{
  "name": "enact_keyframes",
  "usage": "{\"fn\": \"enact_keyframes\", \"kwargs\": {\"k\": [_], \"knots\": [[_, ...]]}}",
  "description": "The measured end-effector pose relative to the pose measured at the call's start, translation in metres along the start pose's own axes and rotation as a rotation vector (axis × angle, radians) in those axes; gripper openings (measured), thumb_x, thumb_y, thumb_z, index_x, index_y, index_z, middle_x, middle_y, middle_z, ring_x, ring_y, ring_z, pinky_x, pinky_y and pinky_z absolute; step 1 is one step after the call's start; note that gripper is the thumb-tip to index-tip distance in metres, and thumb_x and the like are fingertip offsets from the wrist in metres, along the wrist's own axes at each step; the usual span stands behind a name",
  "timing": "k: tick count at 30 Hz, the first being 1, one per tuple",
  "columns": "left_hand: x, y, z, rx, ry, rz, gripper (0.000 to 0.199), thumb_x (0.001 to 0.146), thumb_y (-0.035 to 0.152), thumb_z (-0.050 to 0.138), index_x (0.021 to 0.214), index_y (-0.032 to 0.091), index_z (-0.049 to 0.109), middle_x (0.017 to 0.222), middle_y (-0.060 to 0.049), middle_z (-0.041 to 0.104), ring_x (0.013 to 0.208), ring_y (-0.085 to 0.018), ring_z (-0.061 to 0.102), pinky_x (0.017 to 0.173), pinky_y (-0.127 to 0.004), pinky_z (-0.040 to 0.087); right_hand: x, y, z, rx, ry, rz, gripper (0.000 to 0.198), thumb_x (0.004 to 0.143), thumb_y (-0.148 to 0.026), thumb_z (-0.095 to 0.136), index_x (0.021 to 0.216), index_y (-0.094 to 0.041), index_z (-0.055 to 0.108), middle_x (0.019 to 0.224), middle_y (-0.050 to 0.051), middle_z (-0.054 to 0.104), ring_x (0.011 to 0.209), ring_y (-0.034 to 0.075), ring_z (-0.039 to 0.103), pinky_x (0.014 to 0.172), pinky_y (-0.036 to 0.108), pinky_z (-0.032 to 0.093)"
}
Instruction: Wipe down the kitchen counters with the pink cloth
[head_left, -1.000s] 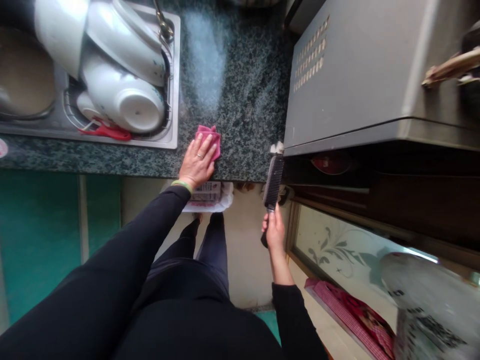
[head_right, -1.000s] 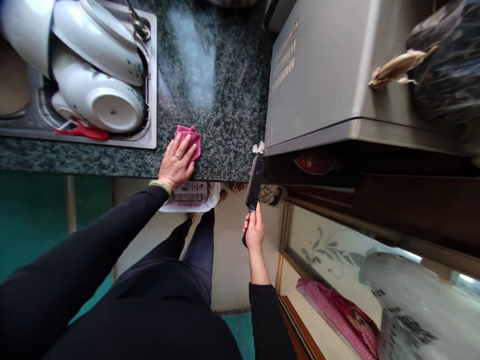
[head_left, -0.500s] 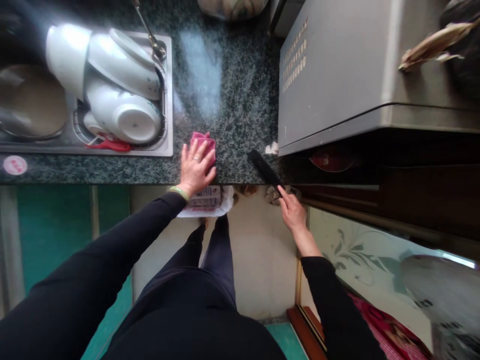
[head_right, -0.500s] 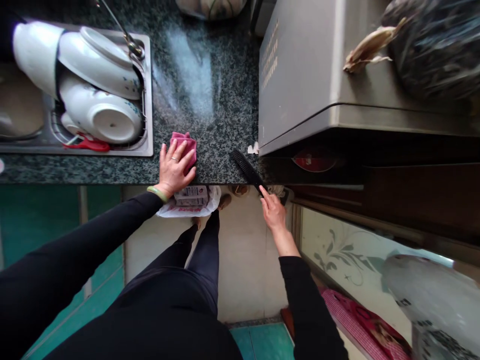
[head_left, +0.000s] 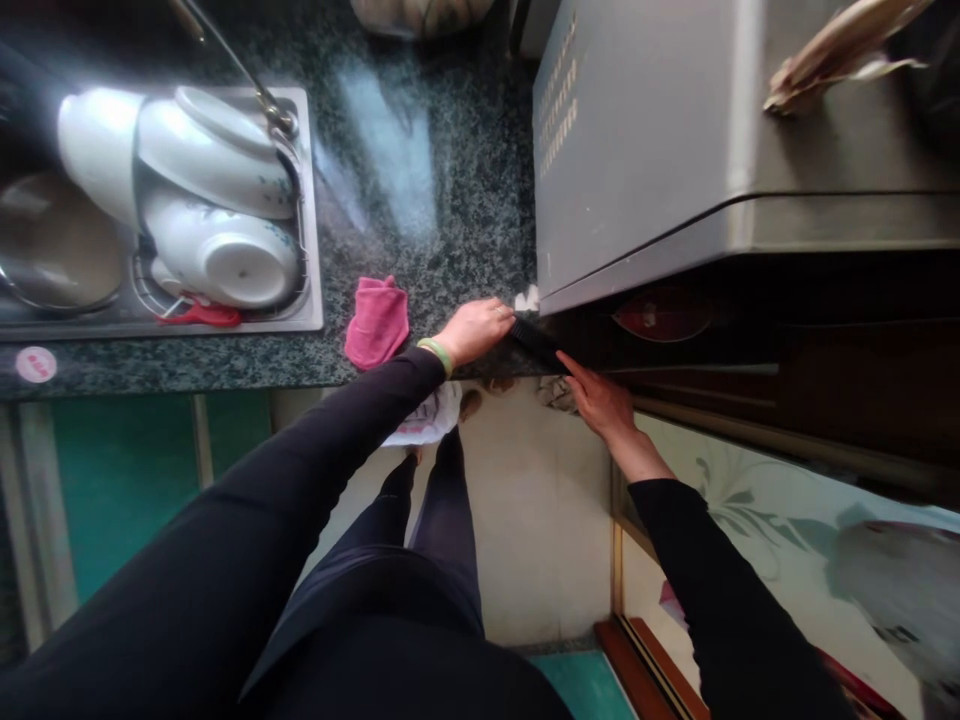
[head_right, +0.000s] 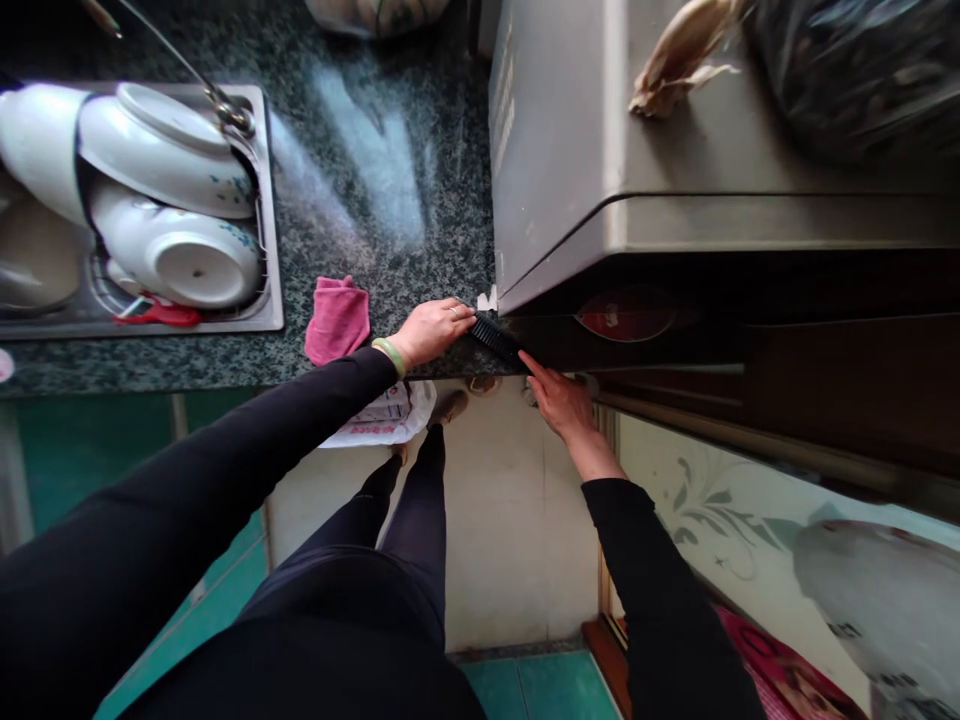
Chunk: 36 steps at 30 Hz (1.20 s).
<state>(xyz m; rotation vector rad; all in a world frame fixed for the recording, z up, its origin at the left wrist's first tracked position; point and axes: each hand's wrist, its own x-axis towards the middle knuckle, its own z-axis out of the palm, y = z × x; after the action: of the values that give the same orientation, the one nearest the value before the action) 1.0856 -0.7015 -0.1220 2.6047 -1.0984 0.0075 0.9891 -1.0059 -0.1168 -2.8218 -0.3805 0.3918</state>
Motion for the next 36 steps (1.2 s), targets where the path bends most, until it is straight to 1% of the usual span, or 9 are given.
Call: {"fn": "enact_keyframes", "kwargs": {"k": [3, 8, 13, 17, 20, 23, 27, 32, 36], "knots": [[0.001, -0.004, -0.004, 0.05, 0.0, -0.001, 0.033, 0.105, 0.016, 0.044, 0.117, 0.013, 0.075, 0.122, -0.012, 0.076, 0.108, -0.021, 0.07, 0.09, -0.034, 0.056, 0.003, -0.001, -0.002, 0.003, 0.003, 0.006, 0.05, 0.107, -0.039, 0.044, 0.156, -0.033, 0.052, 0.118, 0.007, 0.078, 0.09, 0.022, 0.072, 0.073, 0.03, 0.052], [0.0, -0.001, -0.006, 0.046, 0.02, -0.006, 0.027, 0.103, 0.016, 0.051, 0.114, 0.015, 0.076, 0.12, -0.01, 0.078, 0.106, -0.02, 0.07, 0.087, -0.032, 0.056, 0.001, -0.01, -0.01, -0.028, -0.03, 0.005, 0.05, 0.108, -0.037, 0.042, 0.158, -0.038, 0.048, 0.121, 0.004, 0.078, 0.094, 0.022, 0.073, 0.074, 0.029, 0.054], [0.002, -0.003, -0.003, 0.042, 0.049, -0.028, 0.028, 0.103, 0.015, 0.051, 0.115, 0.015, 0.076, 0.119, -0.011, 0.078, 0.106, -0.019, 0.07, 0.089, -0.033, 0.056, 0.005, -0.017, -0.017, -0.057, -0.046, 0.046, 0.05, 0.109, -0.038, 0.041, 0.159, -0.039, 0.046, 0.12, 0.004, 0.078, 0.095, 0.022, 0.074, 0.079, 0.031, 0.056], [0.003, -0.007, 0.001, 0.049, 0.083, -0.019, 0.026, 0.102, 0.014, 0.052, 0.111, 0.014, 0.077, 0.118, -0.011, 0.078, 0.105, -0.02, 0.071, 0.089, -0.032, 0.056, 0.007, -0.022, -0.016, -0.044, -0.074, 0.075, 0.05, 0.109, -0.038, 0.04, 0.159, -0.038, 0.046, 0.12, 0.005, 0.078, 0.094, 0.023, 0.075, 0.079, 0.031, 0.055], [0.003, -0.009, 0.002, 0.059, 0.105, 0.003, 0.027, 0.102, 0.013, 0.051, 0.11, 0.013, 0.077, 0.116, -0.011, 0.078, 0.104, -0.02, 0.071, 0.087, -0.032, 0.056, 0.007, -0.023, -0.015, -0.049, -0.073, 0.098, 0.05, 0.109, -0.038, 0.04, 0.159, -0.04, 0.045, 0.122, 0.004, 0.078, 0.096, 0.023, 0.074, 0.079, 0.031, 0.055], [0.003, -0.01, 0.002, 0.061, 0.105, 0.0, 0.028, 0.102, 0.015, 0.051, 0.11, 0.013, 0.078, 0.117, -0.01, 0.078, 0.104, -0.02, 0.071, 0.086, -0.031, 0.056, 0.007, -0.025, -0.014, -0.051, -0.055, 0.095, 0.05, 0.109, -0.038, 0.042, 0.159, -0.042, 0.044, 0.124, 0.003, 0.077, 0.097, 0.023, 0.074, 0.08, 0.032, 0.055], [0.004, -0.01, 0.0, 0.045, 0.081, -0.04, 0.027, 0.102, 0.014, 0.053, 0.111, 0.015, 0.078, 0.119, -0.011, 0.078, 0.106, -0.02, 0.071, 0.088, -0.031, 0.057, 0.009, -0.029, -0.012, -0.064, -0.069, 0.098, 0.05, 0.109, -0.035, 0.043, 0.159, -0.04, 0.045, 0.121, 0.004, 0.078, 0.096, 0.022, 0.074, 0.077, 0.03, 0.054], [0.005, -0.012, -0.001, 0.025, 0.041, -0.064, 0.03, 0.102, 0.014, 0.052, 0.118, 0.014, 0.077, 0.124, -0.012, 0.077, 0.115, -0.021, 0.07, 0.093, -0.032, 0.057, 0.011, -0.032, -0.01, -0.071, -0.029, 0.132, 0.05, 0.109, -0.038, 0.043, 0.159, -0.041, 0.044, 0.121, 0.004, 0.078, 0.096, 0.022, 0.073, 0.075, 0.029, 0.053], [0.008, -0.014, -0.001, -0.009, 0.051, -0.077, 0.03, 0.102, 0.014, 0.05, 0.114, 0.014, 0.078, 0.122, -0.012, 0.077, 0.111, -0.02, 0.07, 0.094, -0.032, 0.057, 0.011, -0.037, -0.01, -0.061, -0.056, 0.133, 0.05, 0.109, -0.038, 0.041, 0.159, -0.04, 0.045, 0.12, 0.005, 0.078, 0.092, 0.022, 0.073, 0.074, 0.029, 0.053]]}}
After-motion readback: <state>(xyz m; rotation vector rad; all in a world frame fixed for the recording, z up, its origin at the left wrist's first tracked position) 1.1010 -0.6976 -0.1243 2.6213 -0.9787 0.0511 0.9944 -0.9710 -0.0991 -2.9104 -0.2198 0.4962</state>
